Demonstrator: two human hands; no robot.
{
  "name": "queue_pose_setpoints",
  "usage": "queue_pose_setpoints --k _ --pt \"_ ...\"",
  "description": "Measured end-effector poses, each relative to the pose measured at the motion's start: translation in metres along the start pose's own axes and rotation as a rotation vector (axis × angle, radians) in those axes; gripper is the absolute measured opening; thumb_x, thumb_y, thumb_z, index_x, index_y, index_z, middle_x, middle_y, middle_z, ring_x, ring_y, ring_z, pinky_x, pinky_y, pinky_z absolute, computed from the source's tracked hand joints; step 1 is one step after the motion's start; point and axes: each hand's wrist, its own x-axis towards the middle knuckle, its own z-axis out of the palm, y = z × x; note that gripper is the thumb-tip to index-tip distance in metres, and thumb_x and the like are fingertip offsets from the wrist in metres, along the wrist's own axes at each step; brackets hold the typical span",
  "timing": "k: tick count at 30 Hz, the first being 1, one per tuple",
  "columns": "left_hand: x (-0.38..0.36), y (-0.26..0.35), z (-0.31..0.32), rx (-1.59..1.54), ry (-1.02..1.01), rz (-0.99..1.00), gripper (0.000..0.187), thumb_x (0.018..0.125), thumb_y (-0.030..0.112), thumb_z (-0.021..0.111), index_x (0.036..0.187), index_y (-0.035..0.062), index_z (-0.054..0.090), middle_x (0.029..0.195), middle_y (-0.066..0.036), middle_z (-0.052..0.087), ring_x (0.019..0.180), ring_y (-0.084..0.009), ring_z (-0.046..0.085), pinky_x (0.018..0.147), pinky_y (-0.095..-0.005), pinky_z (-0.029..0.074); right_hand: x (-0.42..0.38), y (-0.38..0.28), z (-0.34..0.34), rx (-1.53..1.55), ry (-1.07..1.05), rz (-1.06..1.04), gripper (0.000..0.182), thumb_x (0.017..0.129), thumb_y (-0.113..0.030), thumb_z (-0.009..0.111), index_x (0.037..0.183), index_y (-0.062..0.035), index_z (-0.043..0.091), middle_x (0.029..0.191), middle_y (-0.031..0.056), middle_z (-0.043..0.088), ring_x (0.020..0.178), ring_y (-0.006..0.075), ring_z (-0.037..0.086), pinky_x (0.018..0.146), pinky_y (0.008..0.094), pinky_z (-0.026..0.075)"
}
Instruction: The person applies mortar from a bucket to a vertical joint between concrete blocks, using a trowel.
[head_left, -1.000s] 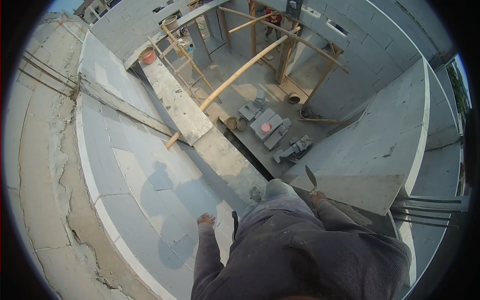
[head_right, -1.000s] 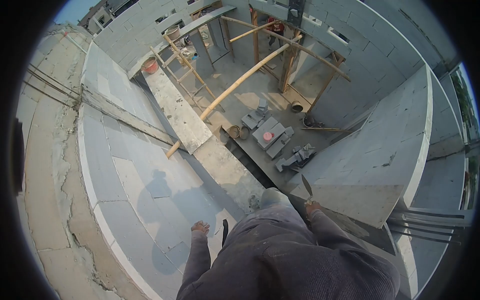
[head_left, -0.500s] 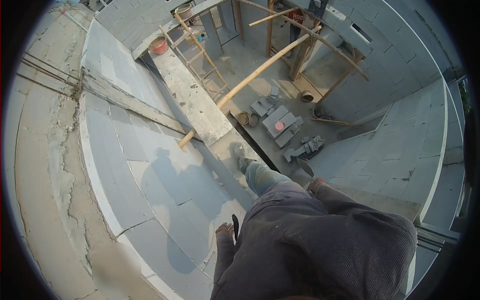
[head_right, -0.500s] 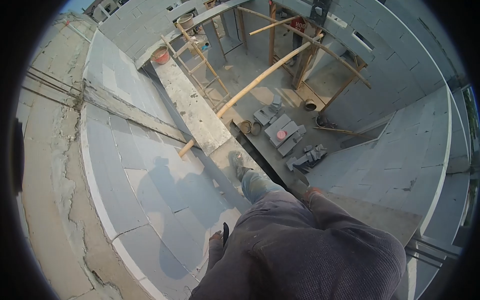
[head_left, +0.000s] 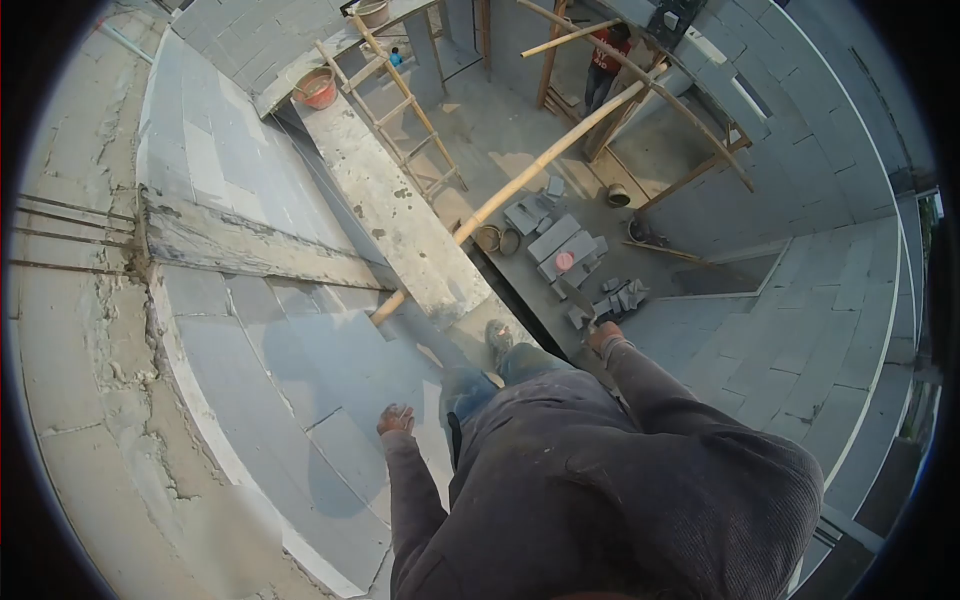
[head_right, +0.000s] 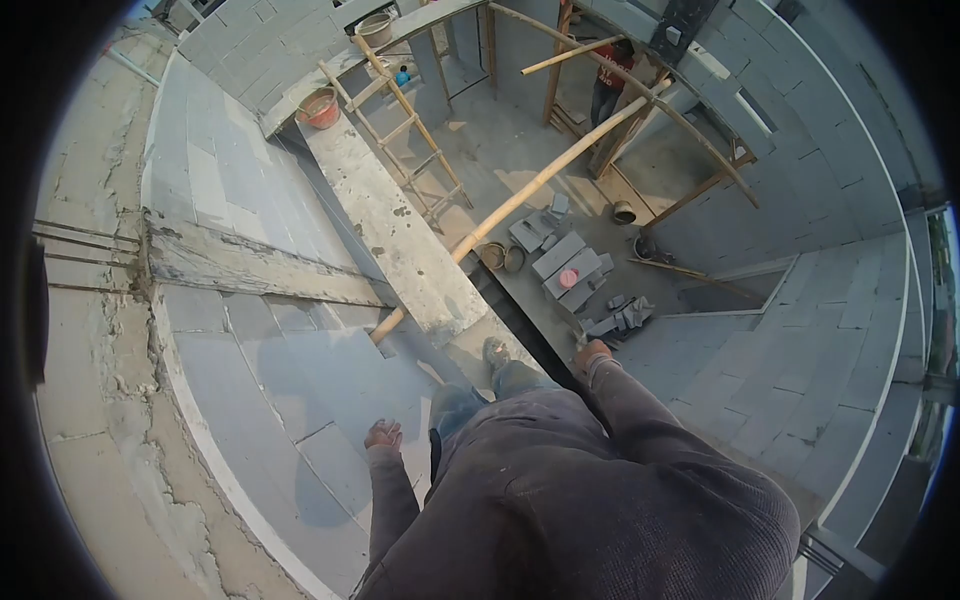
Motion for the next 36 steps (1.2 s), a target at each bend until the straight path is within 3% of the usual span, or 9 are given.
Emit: queue_pose_setpoints --k 5,11,13,17,24,27,29,33,36 --pt "-0.01 0.046 0.043 0.116 0.117 0.002 0.036 0.098 0.019 0.049 0.133 0.0109 0.051 0.126 -0.017 0.066 0.099 -0.0331 0.068 0.089 -0.0492 0.051 0.011 -0.043 -0.049 0.111 -0.13 -0.222 0.035 0.081 -0.03 0.081 0.085 0.0042 0.072 0.069 0.0125 0.071 0.061 0.0242 0.069 0.061 0.0378 0.054" --pt "-0.013 0.073 0.079 0.347 0.255 -0.235 0.034 0.099 0.021 0.051 0.129 0.0086 0.059 0.124 -0.01 0.068 0.103 -0.0276 0.068 0.087 -0.0466 0.053 -0.018 -0.057 -0.059 0.573 -0.242 0.293 0.027 0.085 -0.021 0.079 0.075 0.0007 0.066 0.059 0.0098 0.062 0.05 0.0213 0.062 0.045 0.0389 0.045" --pt "0.019 0.078 0.064 2.06 -0.279 0.06 0.035 0.097 0.026 0.056 0.13 0.0146 0.062 0.123 -0.001 0.067 0.107 -0.0207 0.067 0.09 -0.0418 0.055 -0.041 -0.075 -0.069 0.637 -0.226 0.42 0.024 0.084 -0.017 0.079 0.078 0.0019 0.066 0.06 0.0115 0.062 0.049 0.022 0.06 0.045 0.0391 0.043" --pt "0.078 0.107 0.071 2.229 -0.312 0.064 0.038 0.095 0.035 0.059 0.131 0.0242 0.062 0.122 0.005 0.065 0.11 -0.0162 0.065 0.096 -0.0365 0.054 -0.073 -0.138 -0.099 0.546 -0.274 0.532 0.016 0.083 -0.008 0.079 0.09 0.0022 0.069 0.071 0.0147 0.066 0.059 0.0254 0.064 0.054 0.0449 0.048" --pt "0.249 0.242 0.1 0.937 -0.686 0.174 0.049 0.092 0.041 0.054 0.137 0.021 0.054 0.136 -0.006 0.055 0.128 -0.0269 0.053 0.102 -0.0459 0.045 0.013 -0.263 -0.106 -0.193 -0.274 0.103 0.043 0.093 -0.035 0.069 0.111 0.0045 0.069 0.093 0.0151 0.073 0.078 0.0249 0.069 0.069 0.0403 0.054" --pt "0.304 0.324 0.167 0.62 -0.86 0.457 0.049 0.093 0.033 0.05 0.137 0.0104 0.05 0.137 -0.015 0.053 0.132 -0.0399 0.048 0.104 -0.0543 0.037 0.058 -0.329 -0.117 0.362 -0.268 0.425 0.039 0.091 -0.032 0.072 0.102 0.0049 0.071 0.086 0.0152 0.072 0.075 0.0248 0.07 0.064 0.0424 0.054" --pt "0.323 0.399 0.193 0.171 0.097 -0.267 0.045 0.094 0.032 0.049 0.134 0.0111 0.052 0.134 -0.013 0.056 0.13 -0.0393 0.05 0.103 -0.0547 0.037 0.057 -0.413 -0.181 0.308 -0.321 0.412 0.034 0.09 -0.03 0.073 0.095 0.0036 0.071 0.081 0.0143 0.071 0.071 0.024 0.069 0.06 0.0425 0.053" --pt "0.428 0.524 0.215 0.677 -0.275 0.383 0.034 0.096 0.021 0.055 0.128 0.0114 0.056 0.129 -0.008 0.062 0.105 -0.033 0.065 0.092 -0.0528 0.046 0.085 -0.545 -0.258 0.403 -0.316 0.25 0.025 0.086 -0.02 0.078 0.078 0.0002 0.067 0.067 0.0115 0.066 0.056 0.0221 0.062 0.047 0.0415 0.046" --pt "0.405 0.649 0.294 0.022 0.002 -0.023 0.031 0.096 0.015 0.057 0.126 0.012 0.056 0.124 -0.009 0.064 0.098 -0.033 0.066 0.094 -0.0548 0.046 0.093 -0.623 -0.287 0.678 -0.264 0.288 0.022 0.088 -0.018 0.075 0.077 -0.0017 0.064 0.065 0.0117 0.063 0.051 0.0236 0.059 0.044 0.0435 0.043"
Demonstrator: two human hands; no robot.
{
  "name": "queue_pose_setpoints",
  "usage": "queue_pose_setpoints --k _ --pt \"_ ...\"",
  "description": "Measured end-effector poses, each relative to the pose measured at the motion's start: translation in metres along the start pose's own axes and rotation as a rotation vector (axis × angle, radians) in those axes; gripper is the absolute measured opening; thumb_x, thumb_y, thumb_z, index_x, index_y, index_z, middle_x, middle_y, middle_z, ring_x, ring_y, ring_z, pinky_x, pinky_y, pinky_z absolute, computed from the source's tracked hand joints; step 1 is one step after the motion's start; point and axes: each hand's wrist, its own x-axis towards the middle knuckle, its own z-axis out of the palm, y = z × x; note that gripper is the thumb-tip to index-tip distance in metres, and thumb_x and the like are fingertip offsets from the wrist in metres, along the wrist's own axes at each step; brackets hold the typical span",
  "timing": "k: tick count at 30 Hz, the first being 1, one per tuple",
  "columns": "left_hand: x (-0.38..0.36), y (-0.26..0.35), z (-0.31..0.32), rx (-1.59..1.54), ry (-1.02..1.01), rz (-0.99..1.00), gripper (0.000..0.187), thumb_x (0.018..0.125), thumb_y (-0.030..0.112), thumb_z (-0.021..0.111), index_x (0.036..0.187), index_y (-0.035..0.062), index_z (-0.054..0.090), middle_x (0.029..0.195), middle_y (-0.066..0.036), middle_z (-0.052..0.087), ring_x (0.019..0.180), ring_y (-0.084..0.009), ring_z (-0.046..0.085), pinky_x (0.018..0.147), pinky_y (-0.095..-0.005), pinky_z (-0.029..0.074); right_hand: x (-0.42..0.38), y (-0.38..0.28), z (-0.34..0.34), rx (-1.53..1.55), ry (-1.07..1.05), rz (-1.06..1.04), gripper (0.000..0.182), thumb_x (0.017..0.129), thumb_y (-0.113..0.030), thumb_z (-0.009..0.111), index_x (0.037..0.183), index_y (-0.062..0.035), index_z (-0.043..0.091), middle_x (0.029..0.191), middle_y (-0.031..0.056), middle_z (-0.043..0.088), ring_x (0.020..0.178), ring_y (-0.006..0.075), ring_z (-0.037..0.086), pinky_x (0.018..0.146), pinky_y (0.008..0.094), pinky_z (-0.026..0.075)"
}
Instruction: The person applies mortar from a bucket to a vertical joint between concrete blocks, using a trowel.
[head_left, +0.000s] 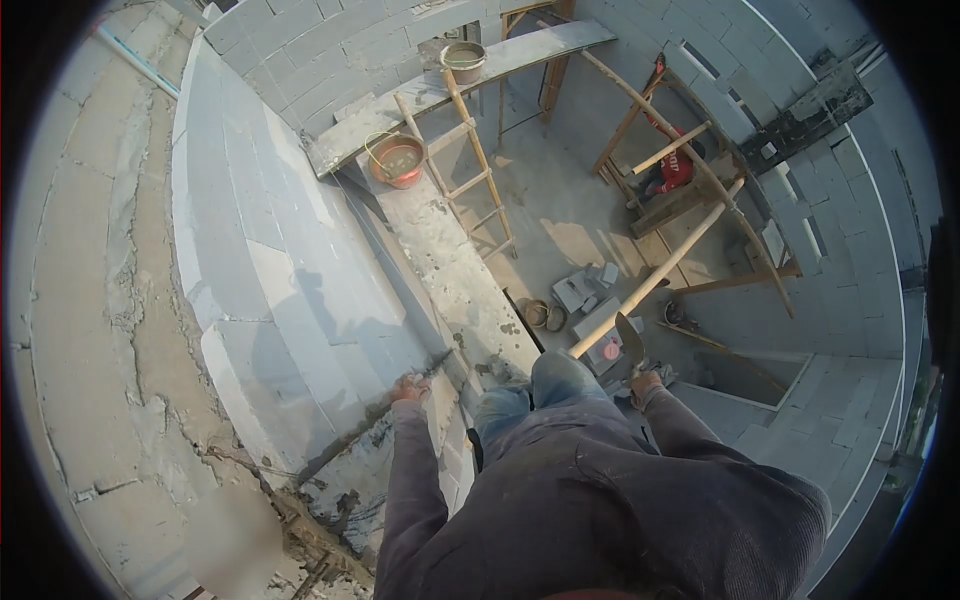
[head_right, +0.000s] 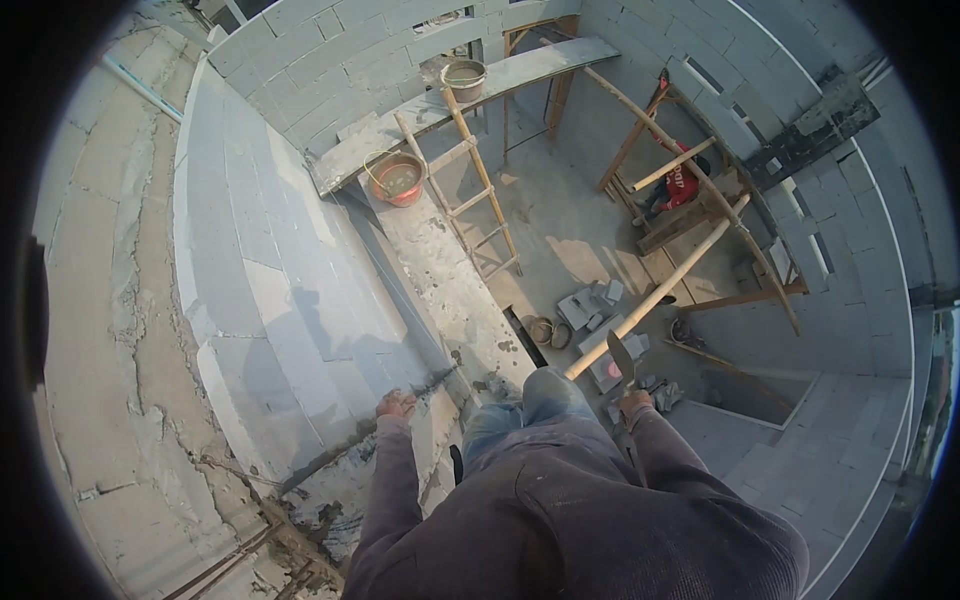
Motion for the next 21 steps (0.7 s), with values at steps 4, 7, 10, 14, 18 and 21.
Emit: queue_pose_setpoints --k 4,7,10,14,18,21 --pt "0.01 0.086 0.035 -0.088 -0.085 0.071 0.03 0.096 0.017 0.057 0.126 0.0121 0.055 0.118 -0.017 0.065 0.1 -0.0348 0.066 0.095 -0.0566 0.045 0.005 -0.064 0.029 -0.132 0.081 -0.045 0.02 0.087 -0.023 0.074 0.09 -0.0036 0.07 0.073 0.0166 0.07 0.056 0.0291 0.067 0.047 0.0452 0.049" --pt "0.014 0.12 0.055 -0.099 -0.067 -0.002 0.032 0.096 0.019 0.057 0.127 0.0109 0.054 0.119 -0.021 0.065 0.101 -0.0363 0.066 0.096 -0.0557 0.046 -0.007 -0.112 0.043 -0.691 0.182 -0.182 0.027 0.085 -0.025 0.073 0.098 -0.0017 0.075 0.087 0.0169 0.074 0.073 0.0261 0.073 0.064 0.041 0.057" --pt "0.042 0.151 0.075 -0.036 -0.006 -0.056 0.036 0.096 0.023 0.056 0.129 0.0092 0.053 0.124 -0.021 0.064 0.103 -0.0377 0.065 0.098 -0.0546 0.045 -0.014 -0.172 0.058 -1.027 -0.05 -0.145 0.041 0.089 -0.035 0.064 0.119 -0.0083 0.071 0.11 0.017 0.074 0.104 0.0292 0.072 0.084 0.0375 0.058" --pt "0.084 0.208 0.089 0.026 0.014 -0.087 0.045 0.097 0.026 0.055 0.136 0.0056 0.05 0.131 -0.022 0.061 0.108 -0.0379 0.064 0.1 -0.053 0.045 0.083 -0.206 0.116 -1.366 -0.076 -0.3 0.038 0.086 -0.038 0.066 0.114 -0.0128 0.074 0.112 0.0122 0.074 0.107 0.0264 0.07 0.089 0.0387 0.056" --pt "0.147 0.285 0.115 -0.021 0.01 -0.091 0.049 0.097 0.027 0.054 0.139 0.0039 0.048 0.135 -0.021 0.059 0.119 -0.0347 0.06 0.098 -0.0504 0.047 0.092 -0.343 0.147 -1.066 -0.156 -0.243 0.028 0.081 -0.03 0.08 0.095 -0.0067 0.076 0.083 0.0085 0.075 0.078 0.0244 0.073 0.068 0.0397 0.059" --pt "0.219 0.346 0.115 1.21 -0.428 0.647 0.046 0.098 0.024 0.053 0.139 0.0037 0.047 0.134 -0.02 0.059 0.123 -0.0331 0.058 0.096 -0.048 0.05 0.04 -0.473 0.158 -0.197 0.066 -0.028 0.032 0.08 -0.027 0.081 0.088 0.0019 0.071 0.072 0.0107 0.068 0.062 0.0216 0.066 0.057 0.0392 0.053"
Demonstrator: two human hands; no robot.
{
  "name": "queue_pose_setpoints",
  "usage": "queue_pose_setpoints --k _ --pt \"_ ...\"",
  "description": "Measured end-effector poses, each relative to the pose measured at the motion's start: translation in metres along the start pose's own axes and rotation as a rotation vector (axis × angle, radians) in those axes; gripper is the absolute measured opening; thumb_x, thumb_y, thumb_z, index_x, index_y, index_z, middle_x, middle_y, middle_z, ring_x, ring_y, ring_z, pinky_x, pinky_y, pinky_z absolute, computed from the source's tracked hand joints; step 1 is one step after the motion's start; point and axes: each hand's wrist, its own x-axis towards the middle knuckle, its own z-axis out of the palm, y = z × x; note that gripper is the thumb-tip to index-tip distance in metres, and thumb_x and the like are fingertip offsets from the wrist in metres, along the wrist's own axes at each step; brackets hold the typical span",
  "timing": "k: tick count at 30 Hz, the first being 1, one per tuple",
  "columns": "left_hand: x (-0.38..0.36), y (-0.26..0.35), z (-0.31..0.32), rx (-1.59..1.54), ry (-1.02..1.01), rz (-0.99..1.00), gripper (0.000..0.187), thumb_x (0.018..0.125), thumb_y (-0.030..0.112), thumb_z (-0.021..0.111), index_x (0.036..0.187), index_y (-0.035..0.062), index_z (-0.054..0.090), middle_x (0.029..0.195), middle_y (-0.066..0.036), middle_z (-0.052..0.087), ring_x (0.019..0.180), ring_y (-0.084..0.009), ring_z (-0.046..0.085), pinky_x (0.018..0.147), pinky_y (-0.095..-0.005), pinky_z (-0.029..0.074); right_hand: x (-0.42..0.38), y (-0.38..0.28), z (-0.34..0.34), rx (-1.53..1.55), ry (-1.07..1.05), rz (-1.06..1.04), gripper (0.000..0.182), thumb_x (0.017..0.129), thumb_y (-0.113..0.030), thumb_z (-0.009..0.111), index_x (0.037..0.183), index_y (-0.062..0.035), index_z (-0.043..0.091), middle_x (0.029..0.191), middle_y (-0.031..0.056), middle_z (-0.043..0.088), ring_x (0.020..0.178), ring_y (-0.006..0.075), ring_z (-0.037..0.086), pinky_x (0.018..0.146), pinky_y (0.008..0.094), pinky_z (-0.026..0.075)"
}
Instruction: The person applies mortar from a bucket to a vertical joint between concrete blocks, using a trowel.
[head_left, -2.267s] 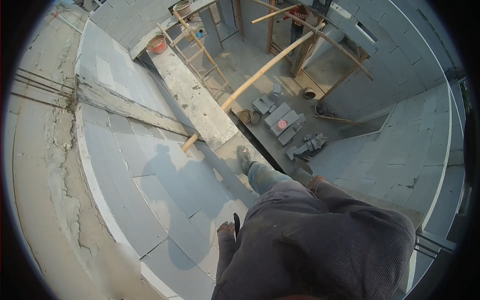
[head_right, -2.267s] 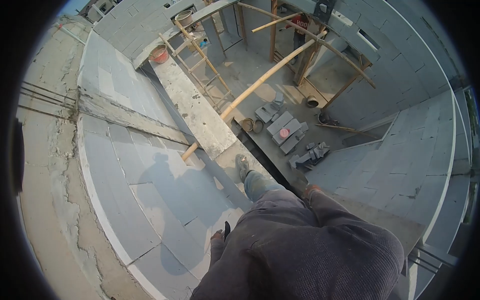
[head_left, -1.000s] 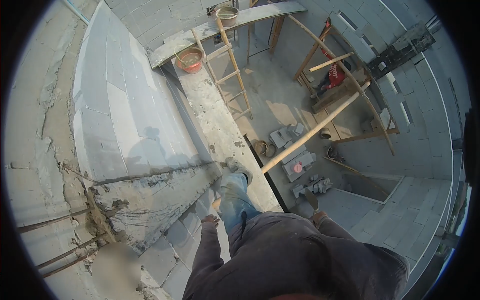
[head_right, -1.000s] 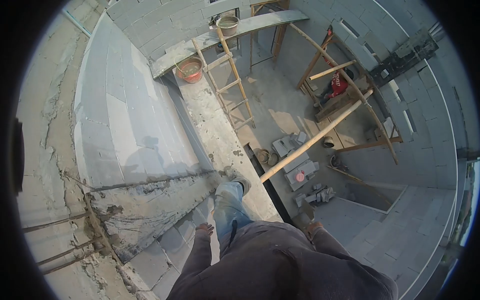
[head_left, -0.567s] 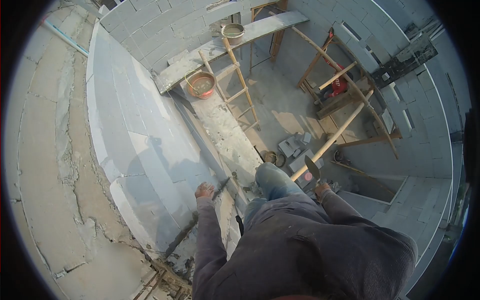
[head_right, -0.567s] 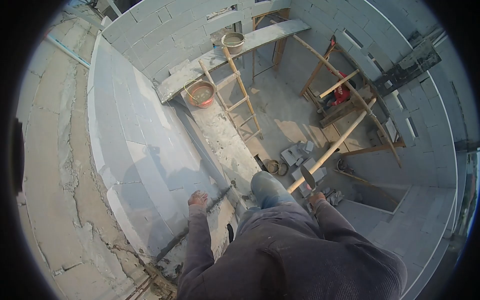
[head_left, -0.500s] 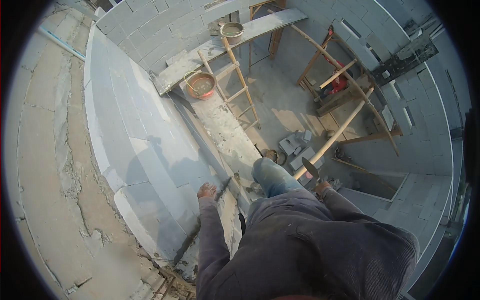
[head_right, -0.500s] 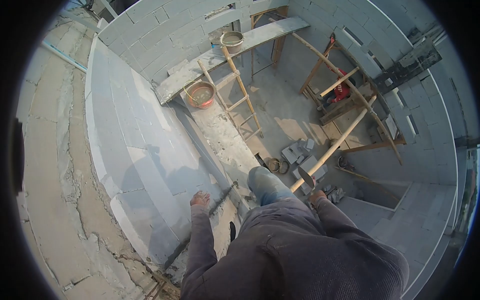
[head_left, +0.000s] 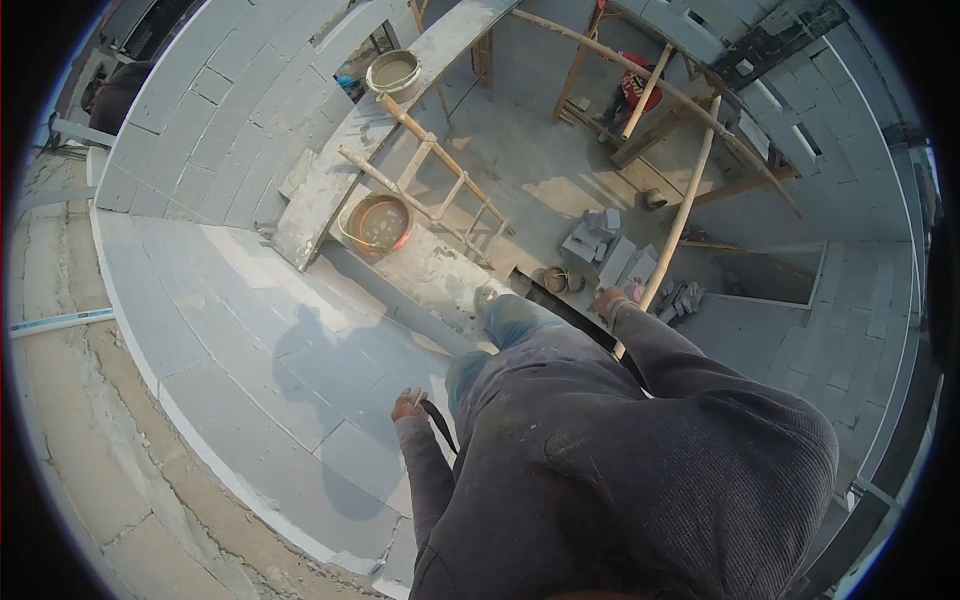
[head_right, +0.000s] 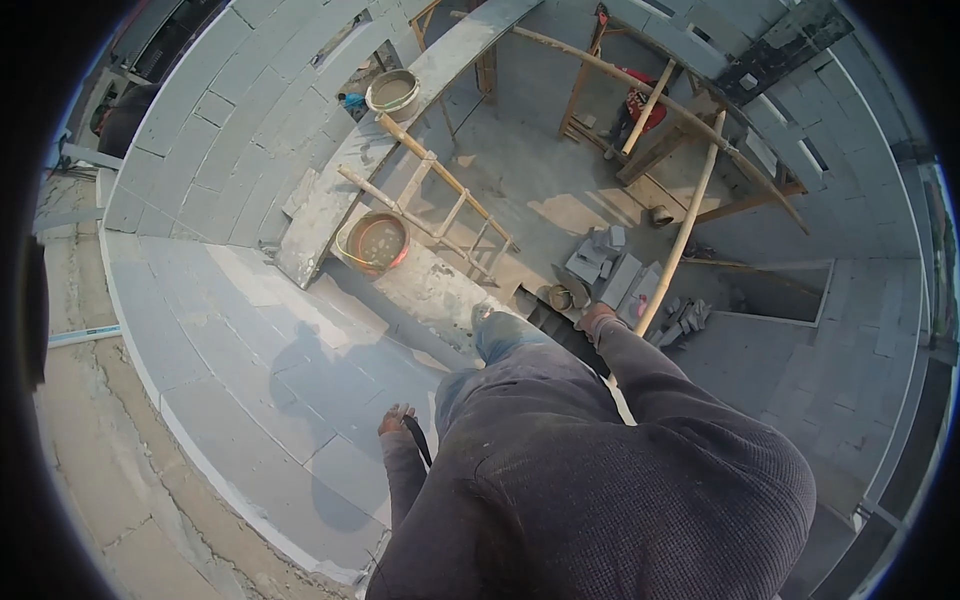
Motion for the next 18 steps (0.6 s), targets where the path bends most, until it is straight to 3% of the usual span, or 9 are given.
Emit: queue_pose_setpoints --k 1,3,4,6,7,9,12,13,18 --pt "0.023 0.018 -0.021 0.023 -0.042 0.015 0.046 0.098 0.024 0.053 0.139 0.0037 0.047 0.134 -0.02 0.059 0.123 -0.0331 0.058 0.096 -0.048 0.05 -0.013 -0.036 -0.008 0.135 0.011 -0.046 0.03 0.076 -0.019 0.084 0.084 0.0044 0.069 0.07 0.0111 0.066 0.058 0.0221 0.064 0.051 0.0378 0.051" --pt "0.069 0.082 -0.067 -0.891 0.097 -0.45 0.042 0.098 0.017 0.052 0.137 0.004 0.048 0.131 -0.02 0.06 0.122 -0.0326 0.058 0.094 -0.0458 0.051 -0.028 -0.087 -0.016 0.244 0.035 -0.144 0.029 0.076 -0.021 0.084 0.086 0.0017 0.069 0.067 0.0103 0.066 0.055 0.0217 0.063 0.051 0.0388 0.051" --pt "0.098 0.115 -0.083 -0.854 0.049 -0.455 0.042 0.098 0.017 0.052 0.137 0.004 0.048 0.131 -0.02 0.06 0.122 -0.0326 0.058 0.094 -0.0458 0.051 -0.024 -0.109 -0.017 0.206 0.064 -0.159 0.031 0.076 -0.023 0.085 0.088 0.0004 0.069 0.067 0.0098 0.066 0.055 0.0215 0.063 0.051 0.0382 0.051" --pt "0.155 0.167 -0.11 -0.904 0.282 -0.681 0.039 0.098 0.015 0.052 0.136 0.0054 0.049 0.13 -0.018 0.059 0.122 -0.0315 0.057 0.095 -0.0475 0.051 -0.012 -0.13 -0.009 0.225 0.066 -0.223 0.048 0.073 -0.035 0.084 0.095 0.0054 0.073 0.085 0.0219 0.073 0.077 0.0291 0.074 0.071 0.0397 0.057" --pt "0.187 0.158 -0.122 -0.861 0.237 -0.687 0.039 0.098 0.015 0.052 0.136 0.0054 0.049 0.13 -0.018 0.059 0.122 -0.0315 0.057 0.095 -0.0475 0.051 -0.012 -0.136 -0.002 0.265 0.076 -0.178 0.048 0.073 -0.035 0.084 0.095 0.0054 0.073 0.085 0.0219 0.073 0.077 0.0291 0.074 0.071 0.0397 0.057" --pt "0.258 0.112 -0.145 -0.788 0.01 -0.501 0.041 0.099 0.028 0.052 0.135 0.0086 0.051 0.13 -0.014 0.06 0.123 -0.03 0.056 0.098 -0.0499 0.048 -0.015 -0.137 0.011 0.082 0.359 -0.412 0.041 0.074 -0.033 0.083 0.094 0.001 0.069 0.072 0.0166 0.07 0.063 0.0254 0.07 0.061 0.0391 0.056" --pt "0.342 0.129 -0.157 -0.663 0.023 -0.675 0.047 0.098 0.038 0.052 0.137 0.0109 0.05 0.129 -0.011 0.06 0.123 -0.0302 0.055 0.101 -0.0525 0.044 -0.04 -0.128 0.026 0.214 0.203 -0.1 0.045 0.074 -0.036 0.082 0.097 0.0004 0.07 0.078 0.0189 0.071 0.069 0.0272 0.072 0.068 0.0394 0.057" --pt "0.376 0.119 -0.16 -0.627 -0.026 -0.682 0.047 0.098 0.038 0.052 0.137 0.0109 0.05 0.129 -0.011 0.06 0.123 -0.0302 0.055 0.101 -0.0525 0.044 -0.055 -0.125 0.029 0.29 0.133 0.048 0.052 0.072 -0.036 0.083 0.105 0.0024 0.071 0.103 0.0247 0.072 0.099 0.0364 0.071 0.089 0.0428 0.055" --pt "0.533 0.121 -0.14 -0.088 -0.182 -0.751 0.058 0.095 0.045 0.057 0.14 0.0089 0.05 0.133 -0.011 0.06 0.122 -0.0309 0.057 0.099 -0.0473 0.046 -0.118 -0.065 0.111 0.402 0.186 0.594 0.052 0.072 -0.036 0.086 0.106 0.0009 0.072 0.108 0.0221 0.072 0.103 0.0344 0.07 0.09 0.0399 0.055"
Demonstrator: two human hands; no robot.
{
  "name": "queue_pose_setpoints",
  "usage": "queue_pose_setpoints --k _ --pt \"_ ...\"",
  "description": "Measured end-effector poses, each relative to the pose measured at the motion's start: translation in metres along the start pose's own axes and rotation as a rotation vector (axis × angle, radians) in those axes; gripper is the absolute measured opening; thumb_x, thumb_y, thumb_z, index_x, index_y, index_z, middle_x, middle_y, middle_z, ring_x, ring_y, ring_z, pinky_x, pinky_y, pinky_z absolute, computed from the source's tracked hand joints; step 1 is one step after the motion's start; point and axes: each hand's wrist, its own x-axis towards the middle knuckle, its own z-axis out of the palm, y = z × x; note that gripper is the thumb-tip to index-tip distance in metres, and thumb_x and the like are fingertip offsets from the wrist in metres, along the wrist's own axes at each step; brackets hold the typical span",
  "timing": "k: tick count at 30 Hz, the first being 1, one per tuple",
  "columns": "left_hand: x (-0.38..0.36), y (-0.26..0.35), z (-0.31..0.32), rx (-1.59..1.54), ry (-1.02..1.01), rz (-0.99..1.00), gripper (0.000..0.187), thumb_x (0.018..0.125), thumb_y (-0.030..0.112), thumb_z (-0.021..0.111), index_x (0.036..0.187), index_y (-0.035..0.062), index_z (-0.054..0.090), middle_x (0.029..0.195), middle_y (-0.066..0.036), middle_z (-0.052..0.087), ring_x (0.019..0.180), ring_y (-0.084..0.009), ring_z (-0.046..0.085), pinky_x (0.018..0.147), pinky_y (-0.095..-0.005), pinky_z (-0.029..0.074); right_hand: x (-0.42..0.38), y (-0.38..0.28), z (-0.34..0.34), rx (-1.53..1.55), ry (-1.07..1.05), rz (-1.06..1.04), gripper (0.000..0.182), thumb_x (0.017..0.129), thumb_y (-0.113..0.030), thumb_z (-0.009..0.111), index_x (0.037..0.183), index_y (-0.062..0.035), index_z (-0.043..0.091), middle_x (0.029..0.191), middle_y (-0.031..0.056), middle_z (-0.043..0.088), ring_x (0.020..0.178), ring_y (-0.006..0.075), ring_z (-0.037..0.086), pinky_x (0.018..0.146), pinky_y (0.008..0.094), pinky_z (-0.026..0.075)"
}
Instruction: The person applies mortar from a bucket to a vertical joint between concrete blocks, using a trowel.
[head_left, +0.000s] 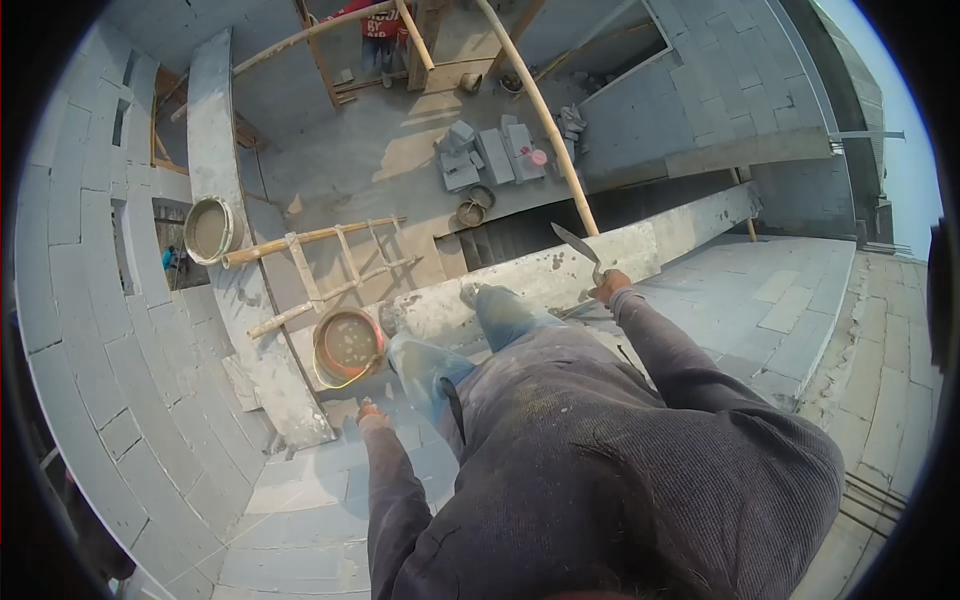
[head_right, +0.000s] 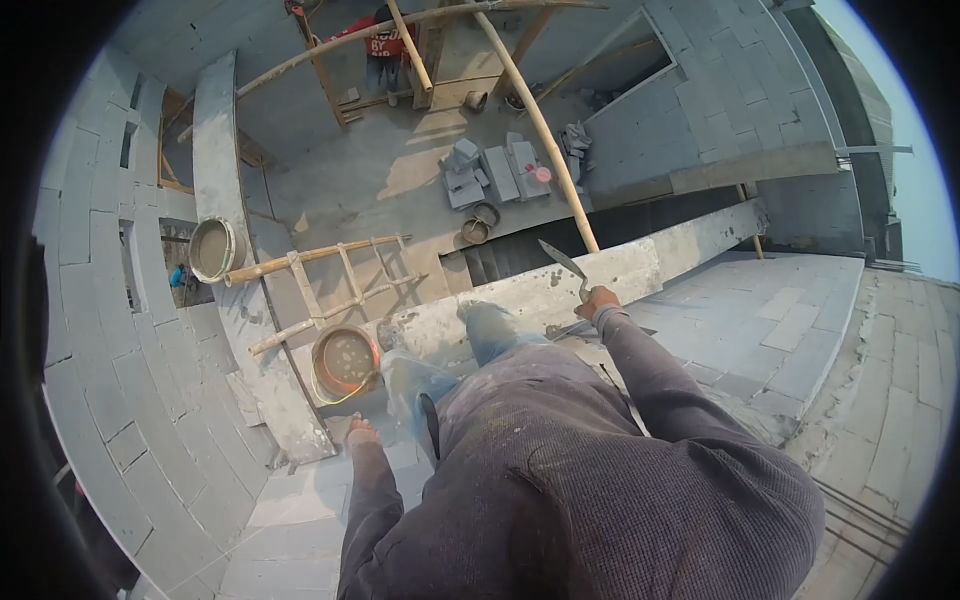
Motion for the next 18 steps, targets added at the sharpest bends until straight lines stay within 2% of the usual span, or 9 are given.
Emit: queue_pose_setpoints --k 2,4,6,7,9,10,12,14,18 --pt "0.018 0.026 0.002 0.243 0.132 -0.03 0.067 0.093 0.049 0.061 0.144 0.0066 0.048 0.14 -0.012 0.057 0.12 -0.0336 0.059 0.098 -0.0479 0.047 -0.037 0.04 0.028 0.284 0.052 0.309 0.037 0.077 -0.023 0.085 0.099 0.0033 0.072 0.086 0.0164 0.073 0.074 0.0284 0.072 0.068 0.0417 0.059" --pt "0.07 0.026 -0.017 0.378 0.193 -0.046 0.072 0.091 0.051 0.063 0.145 0.0055 0.047 0.143 -0.013 0.056 0.119 -0.0349 0.06 0.097 -0.0482 0.047 -0.063 0.083 0.068 0.567 0.088 0.547 0.021 0.08 -0.011 0.082 0.089 0.0024 0.069 0.069 0.0107 0.064 0.054 0.0218 0.058 0.047 0.0401 0.046" --pt "0.145 0.04 -0.014 0.437 0.244 0.257 0.073 0.083 0.043 0.078 0.13 -0.0081 0.056 0.127 -0.023 0.064 0.109 -0.0366 0.065 0.097 -0.0462 0.048 -0.079 0.133 0.108 0.605 0.162 0.633 0.021 0.08 -0.009 0.083 0.087 0.0022 0.066 0.067 0.0106 0.063 0.054 0.0213 0.057 0.048 0.0394 0.044" --pt "0.16 0.049 -0.01 0.442 0.235 0.26 0.073 0.083 0.043 0.078 0.13 -0.0081 0.056 0.127 -0.023 0.064 0.109 -0.0366 0.065 0.097 -0.0462 0.048 -0.113 0.121 0.101 0.478 0.138 0.618 0.021 0.081 -0.01 0.082 0.087 0.0025 0.065 0.066 0.0113 0.062 0.054 0.0213 0.056 0.048 0.039 0.044" --pt "0.164 0.062 -0.002 0.62 0.595 0.258 0.087 0.079 0.06 0.076 0.133 -0.0053 0.055 0.12 -0.02 0.069 0.109 -0.0369 0.067 0.091 -0.0505 0.052 -0.141 0.128 0.11 0.591 0.168 0.836 0.021 0.083 -0.012 0.08 0.087 0.0025 0.065 0.068 0.0118 0.064 0.053 0.0213 0.056 0.048 0.0395 0.044" --pt "0.173 0.074 0.001 0.614 0.585 0.259 0.087 0.079 0.06 0.076 0.133 -0.0053 0.055 0.12 -0.02 0.069 0.109 -0.0369 0.067 0.091 -0.0505 0.052 -0.145 0.138 0.115 0.686 0.208 0.93 0.022 0.084 -0.013 0.079 0.087 0.0023 0.064 0.068 0.0117 0.063 0.053 0.0214 0.056 0.047 0.0399 0.044" --pt "0.187 0.093 -0.003 0.477 0.516 0.022 0.074 0.078 0.047 0.084 0.116 -0.0129 0.062 0.112 -0.026 0.069 0.095 -0.0371 0.069 0.084 -0.0458 0.054 -0.167 0.149 0.119 0.435 0.15 0.755 0.024 0.085 -0.016 0.077 0.085 0.0022 0.063 0.068 0.0118 0.063 0.052 0.0214 0.056 0.045 0.0401 0.043" --pt "0.199 0.101 0.0 0.423 0.45 0.011 0.077 0.076 0.05 0.085 0.115 -0.0124 0.061 0.106 -0.024 0.071 0.089 -0.0385 0.07 0.079 -0.0459 0.055 -0.18 0.147 0.116 0.334 0.11 0.702 0.022 0.086 -0.016 0.076 0.083 0.0013 0.062 0.065 0.0107 0.061 0.05 0.0207 0.055 0.044 0.0394 0.041" --pt "0.262 0.094 -0.001 0.522 0.649 -0.024 0.075 0.074 0.054 0.085 0.108 -0.0099 0.065 0.099 -0.022 0.072 0.085 -0.0346 0.071 0.075 -0.045 0.055 -0.202 0.095 0.1 0.379 0.154 0.702 0.019 0.083 -0.011 0.077 0.083 -0.0003 0.061 0.063 0.0088 0.058 0.049 0.0195 0.054 0.044 0.0384 0.041"
